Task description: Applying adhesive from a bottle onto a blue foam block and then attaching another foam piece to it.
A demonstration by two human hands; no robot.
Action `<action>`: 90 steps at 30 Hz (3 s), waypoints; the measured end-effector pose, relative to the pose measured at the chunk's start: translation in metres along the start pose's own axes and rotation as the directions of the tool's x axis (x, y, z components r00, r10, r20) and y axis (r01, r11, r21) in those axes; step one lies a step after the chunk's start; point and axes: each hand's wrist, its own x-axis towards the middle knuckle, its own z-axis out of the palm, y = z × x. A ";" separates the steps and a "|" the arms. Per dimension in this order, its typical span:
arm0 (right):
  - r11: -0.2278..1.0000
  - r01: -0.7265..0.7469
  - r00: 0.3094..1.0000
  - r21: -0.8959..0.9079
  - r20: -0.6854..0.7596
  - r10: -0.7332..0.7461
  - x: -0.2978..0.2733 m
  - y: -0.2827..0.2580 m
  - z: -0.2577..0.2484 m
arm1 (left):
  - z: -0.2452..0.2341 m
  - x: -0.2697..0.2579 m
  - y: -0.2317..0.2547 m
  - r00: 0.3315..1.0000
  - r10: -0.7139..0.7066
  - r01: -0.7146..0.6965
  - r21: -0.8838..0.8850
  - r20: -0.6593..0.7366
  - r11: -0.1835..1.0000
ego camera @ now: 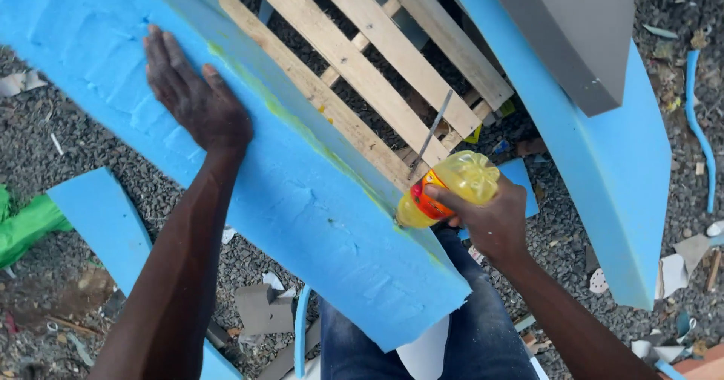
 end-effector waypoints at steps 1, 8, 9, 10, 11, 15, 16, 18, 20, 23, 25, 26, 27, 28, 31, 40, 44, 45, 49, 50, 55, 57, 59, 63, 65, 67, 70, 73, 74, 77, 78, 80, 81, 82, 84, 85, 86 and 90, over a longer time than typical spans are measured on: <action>0.993 0.058 0.998 -0.104 0.017 -0.057 -0.001 0.009 -0.003 | 0.002 0.000 -0.002 1.000 0.008 -0.008 -0.004 -0.011 1.000; 0.844 -0.179 0.984 -0.505 -0.100 0.149 -0.062 -0.012 -0.058 | -0.001 0.006 0.011 1.000 -0.015 0.015 0.001 -0.003 1.000; 0.844 -0.181 0.983 -0.505 -0.122 0.138 -0.069 -0.026 -0.055 | -0.010 0.004 0.010 1.000 -0.012 0.012 -0.021 -0.012 1.000; 0.867 -0.243 0.966 -0.434 -0.192 0.174 -0.078 -0.040 -0.052 | -0.014 0.006 0.013 1.000 -0.008 0.007 -0.064 -0.014 0.998; 0.886 -0.296 0.943 -0.357 -0.257 0.212 -0.086 -0.055 -0.050 | -0.018 0.008 0.016 1.000 -0.004 0.002 -0.106 -0.016 0.994; 0.947 -0.308 0.903 -0.092 -0.342 0.260 -0.115 -0.054 -0.022 | -0.013 0.003 0.007 1.000 0.003 -0.005 -0.124 -0.021 0.992; 0.973 -0.207 0.929 -0.104 -0.333 0.162 -0.116 -0.052 -0.011 | -0.011 0.003 0.005 1.000 -0.001 -0.003 -0.152 -0.030 0.988; 0.988 -0.112 0.944 -0.109 -0.321 0.071 -0.124 -0.051 0.007 | -0.006 0.004 -0.009 0.999 0.000 -0.005 -0.175 -0.032 0.985; 0.983 -0.132 0.939 -0.129 -0.334 0.082 -0.136 -0.053 0.016 | 0.006 0.004 -0.021 0.998 0.036 -0.054 -0.395 -0.051 0.917; 0.975 -0.153 0.932 -0.158 -0.352 0.089 -0.171 -0.034 -0.003 | -0.084 -0.014 -0.033 0.992 0.047 0.032 -0.610 0.113 0.791; 0.970 -0.170 0.936 -0.173 -0.338 0.103 -0.177 -0.028 -0.011 | -0.122 -0.052 -0.062 0.982 -0.006 0.116 -0.577 0.189 0.808; 0.965 -0.178 0.936 -0.191 -0.336 0.106 -0.176 -0.024 -0.017 | -0.137 -0.069 -0.073 0.966 -0.059 0.193 -0.551 0.252 0.812; 0.965 -0.184 0.936 -0.188 -0.333 0.114 -0.163 -0.033 -0.005 | -0.150 -0.096 -0.082 0.964 -0.057 0.194 -0.545 0.258 0.815; 0.961 -0.187 0.936 -0.204 -0.335 0.111 -0.147 -0.041 0.006 | -0.160 -0.122 -0.089 0.946 -0.136 0.274 -0.499 0.295 0.822; 0.957 -0.189 0.933 -0.218 -0.344 0.106 -0.112 -0.052 0.033 | -0.197 -0.184 -0.079 0.897 -0.238 0.381 -0.377 0.372 0.844; 0.932 -0.332 0.871 -0.142 -0.424 0.246 -0.127 0.079 -0.065 | -0.180 -0.212 0.043 0.896 -0.096 0.281 -0.386 0.434 0.878; 0.864 -0.383 0.808 0.328 -0.335 0.485 -0.089 0.133 -0.087 | -0.109 -0.162 0.056 0.951 -0.071 0.167 -0.306 0.300 0.937; 0.857 -0.391 0.805 0.335 -0.327 0.495 -0.066 0.154 -0.083 | -0.098 -0.159 0.057 0.950 -0.065 0.160 -0.297 0.306 0.941; 0.752 -0.543 0.765 0.373 -0.150 0.626 0.032 0.266 -0.055 | -0.073 -0.155 0.057 0.998 0.009 -0.002 -0.106 0.067 0.994; 0.738 -0.572 0.751 0.359 -0.131 0.647 0.056 0.301 -0.046 | -0.072 -0.156 0.056 0.998 0.051 -0.046 -0.127 0.035 0.991; 0.743 -0.636 0.733 0.207 -0.137 0.666 0.179 0.410 -0.004 | -0.067 -0.156 0.077 0.995 0.102 -0.101 -0.129 0.003 0.987; 0.692 -0.694 0.676 0.198 -0.152 0.721 0.206 0.443 -0.001 | -0.070 -0.161 0.086 0.994 0.106 -0.102 -0.107 0.033 0.989; 0.810 -0.515 0.853 -0.280 -0.080 0.515 0.214 0.474 -0.002 | -0.077 -0.161 0.086 0.992 0.110 -0.102 -0.119 0.063 0.988; 0.876 0.162 0.942 -0.454 -0.193 -0.275 0.141 0.342 -0.040 | -0.081 -0.155 0.103 0.994 0.107 -0.104 -0.125 0.018 0.987; 0.869 0.251 0.901 -0.426 -0.225 -0.371 0.101 0.260 -0.065 | -0.081 -0.155 0.103 0.994 0.105 -0.103 -0.058 0.034 0.993; 0.767 0.395 0.788 -0.506 -0.244 -0.566 0.109 0.217 -0.089 | -0.082 -0.155 0.104 0.995 0.102 -0.101 -0.058 0.016 0.993; 0.586 0.477 0.623 -0.655 -0.219 -0.751 0.152 0.160 -0.113 | -0.072 -0.153 0.091 0.996 0.088 -0.088 -0.049 -0.012 0.995; 0.441 0.411 0.589 -0.798 -0.136 -0.796 0.225 0.130 -0.121 | -0.079 -0.152 0.089 0.996 0.083 -0.084 -0.055 -0.007 0.995; 0.347 0.360 0.582 -0.866 -0.082 -0.809 0.251 0.124 -0.126 | -0.082 -0.152 0.093 0.995 0.098 -0.096 -0.074 0.022 0.993; 0.421 0.372 0.823 -0.827 0.084 -0.562 0.303 0.101 -0.150 | -0.079 -0.154 0.089 0.998 0.068 -0.067 -0.074 0.013 0.995; 0.416 0.373 0.821 -0.829 0.086 -0.564 0.312 0.102 -0.173 | -0.081 -0.152 0.091 0.998 0.064 -0.063 -0.076 0.011 0.995; 0.198 0.386 0.552 -0.901 0.053 -0.832 0.333 0.101 -0.218 | -0.083 -0.148 0.093 0.997 0.083 -0.083 -0.079 0.000 0.993; 0.191 0.388 0.543 -0.902 0.056 -0.838 0.337 0.091 -0.240 | -0.084 -0.151 0.092 0.997 0.078 -0.079 -0.081 -0.010 0.994; 0.126 0.342 0.533 -0.931 0.081 -0.842 0.341 0.079 -0.264 | -0.083 -0.151 0.091 0.998 0.066 -0.066 -0.089 -0.003 0.994; 0.056 0.291 0.515 -0.955 0.107 -0.851 0.349 0.064 -0.304 | -0.080 -0.152 0.090 0.999 0.050 -0.051 -0.099 -0.007 0.994; -0.047 0.109 0.545 -0.993 0.100 -0.833 0.354 0.061 -0.320 | -0.077 -0.153 0.088 0.999 0.053 -0.052 -0.102 -0.002 0.993; -0.153 -0.064 0.573 -0.986 0.089 -0.815 0.361 0.058 -0.330 | -0.079 -0.155 0.083 0.999 0.051 -0.050 -0.095 0.007 0.994; -0.184 -0.010 0.425 -0.983 0.162 -0.891 0.295 0.032 -0.329 | -0.070 -0.153 0.083 1.000 -0.012 0.011 -0.100 -0.004 0.995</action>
